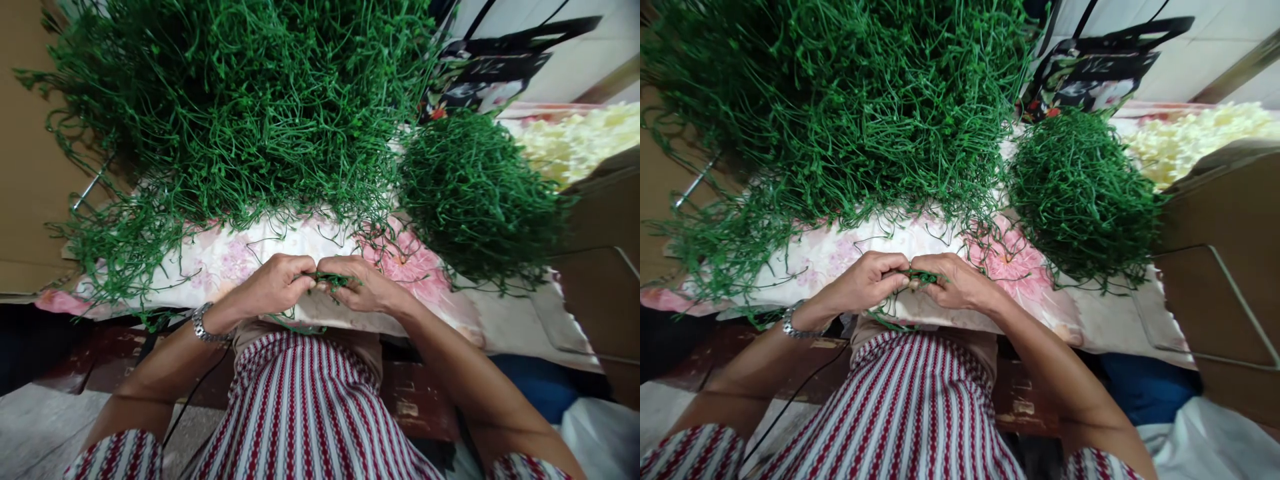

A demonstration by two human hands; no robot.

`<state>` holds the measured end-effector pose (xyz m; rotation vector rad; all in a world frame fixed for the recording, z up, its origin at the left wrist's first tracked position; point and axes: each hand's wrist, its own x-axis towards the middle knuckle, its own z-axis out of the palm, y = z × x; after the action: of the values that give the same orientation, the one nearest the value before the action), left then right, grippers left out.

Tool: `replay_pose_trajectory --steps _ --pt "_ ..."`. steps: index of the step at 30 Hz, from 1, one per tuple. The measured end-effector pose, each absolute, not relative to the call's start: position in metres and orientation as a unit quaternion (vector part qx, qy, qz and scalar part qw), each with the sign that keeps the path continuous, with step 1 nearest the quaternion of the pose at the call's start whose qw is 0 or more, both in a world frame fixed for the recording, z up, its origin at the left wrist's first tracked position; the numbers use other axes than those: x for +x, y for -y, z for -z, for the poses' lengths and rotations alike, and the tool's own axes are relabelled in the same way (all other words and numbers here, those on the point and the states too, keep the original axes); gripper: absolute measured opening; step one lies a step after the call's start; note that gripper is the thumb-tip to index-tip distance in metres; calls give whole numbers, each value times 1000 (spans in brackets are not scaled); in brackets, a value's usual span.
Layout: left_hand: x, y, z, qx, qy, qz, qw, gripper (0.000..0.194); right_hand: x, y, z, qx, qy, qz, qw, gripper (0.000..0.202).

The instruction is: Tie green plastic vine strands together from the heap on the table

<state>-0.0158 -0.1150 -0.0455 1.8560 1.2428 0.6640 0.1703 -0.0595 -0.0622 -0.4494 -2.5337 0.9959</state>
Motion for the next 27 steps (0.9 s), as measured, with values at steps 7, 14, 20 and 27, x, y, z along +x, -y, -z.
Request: replay_pose_trajectory --steps 7,14,20,27 --pt "-17 113 52 716 -502 -261 409 16 170 62 70 -178 901 -333 211 12" --pt "-15 114 54 802 -413 -228 366 20 177 58 61 -87 937 -321 106 20" --pt "-13 112 58 776 -397 -228 434 17 177 59 48 -71 964 -250 54 27" --pt "-22 120 44 746 -397 -208 493 22 195 43 50 -135 967 -212 30 17"
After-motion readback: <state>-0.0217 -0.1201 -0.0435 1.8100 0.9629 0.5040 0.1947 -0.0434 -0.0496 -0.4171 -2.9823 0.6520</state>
